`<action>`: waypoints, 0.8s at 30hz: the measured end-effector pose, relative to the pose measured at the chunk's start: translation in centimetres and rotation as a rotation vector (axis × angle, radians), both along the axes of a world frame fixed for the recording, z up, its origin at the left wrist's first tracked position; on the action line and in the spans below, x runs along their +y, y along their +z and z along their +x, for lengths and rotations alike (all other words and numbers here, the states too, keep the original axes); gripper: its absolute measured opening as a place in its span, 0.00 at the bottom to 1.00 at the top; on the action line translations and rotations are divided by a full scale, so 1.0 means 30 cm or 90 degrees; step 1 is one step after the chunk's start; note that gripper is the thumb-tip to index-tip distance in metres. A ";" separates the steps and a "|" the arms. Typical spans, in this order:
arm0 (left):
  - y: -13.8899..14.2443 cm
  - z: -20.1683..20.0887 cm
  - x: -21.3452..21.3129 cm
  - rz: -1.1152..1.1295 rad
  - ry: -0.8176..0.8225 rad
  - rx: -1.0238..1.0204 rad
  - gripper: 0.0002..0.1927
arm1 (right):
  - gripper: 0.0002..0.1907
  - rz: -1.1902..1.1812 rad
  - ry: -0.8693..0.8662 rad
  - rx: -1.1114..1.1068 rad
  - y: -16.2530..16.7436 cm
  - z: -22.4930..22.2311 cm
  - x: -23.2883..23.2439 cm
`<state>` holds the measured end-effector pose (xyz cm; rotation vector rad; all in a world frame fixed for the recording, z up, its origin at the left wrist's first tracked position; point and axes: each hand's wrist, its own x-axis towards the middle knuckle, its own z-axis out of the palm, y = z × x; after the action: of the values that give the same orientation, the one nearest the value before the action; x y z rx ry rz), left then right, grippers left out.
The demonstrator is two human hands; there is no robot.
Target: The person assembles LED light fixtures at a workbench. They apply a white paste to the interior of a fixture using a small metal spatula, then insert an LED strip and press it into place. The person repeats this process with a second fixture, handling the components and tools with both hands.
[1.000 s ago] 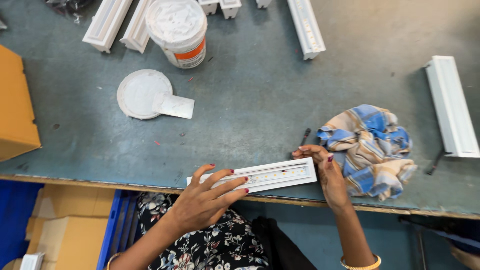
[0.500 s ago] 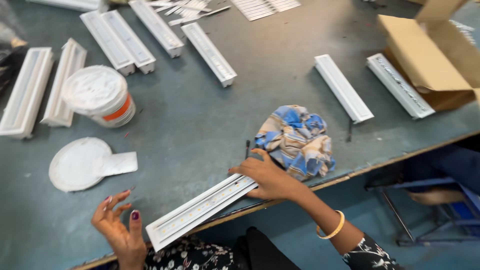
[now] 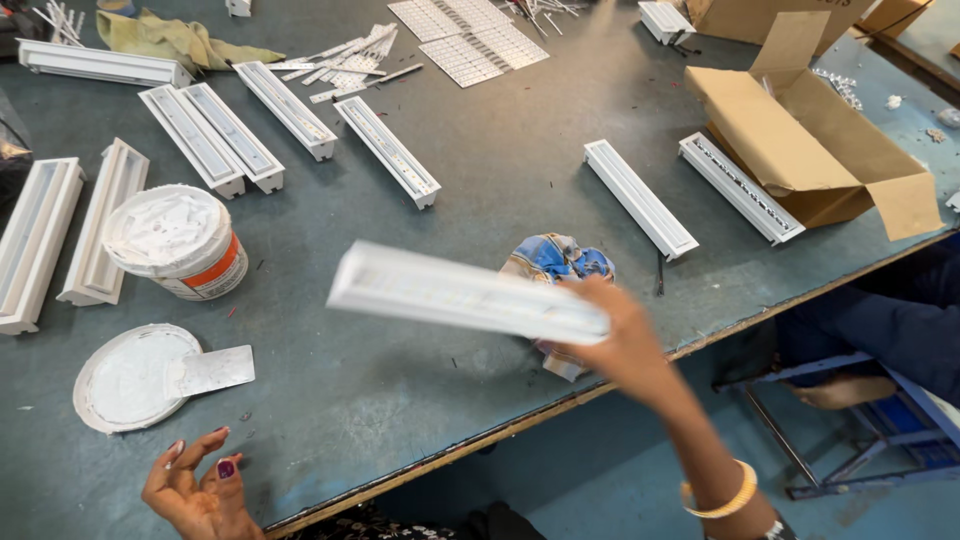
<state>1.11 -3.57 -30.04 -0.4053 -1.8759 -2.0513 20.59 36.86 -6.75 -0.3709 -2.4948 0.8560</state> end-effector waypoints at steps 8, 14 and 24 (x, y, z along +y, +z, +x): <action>0.036 0.020 0.028 0.039 -0.017 -0.002 0.27 | 0.28 0.155 -0.416 0.104 -0.042 0.006 0.402; 0.108 0.041 0.043 0.034 -0.043 -0.015 0.25 | 0.35 0.203 -0.504 0.049 -0.342 -0.116 0.654; 0.190 0.061 0.046 0.015 -0.051 -0.068 0.25 | 0.37 0.271 -0.537 -0.142 -0.356 -0.185 0.670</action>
<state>2.95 -2.19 -24.33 -0.3765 -1.9234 -2.1860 15.04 56.98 -17.44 -1.2790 -2.2654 -0.0551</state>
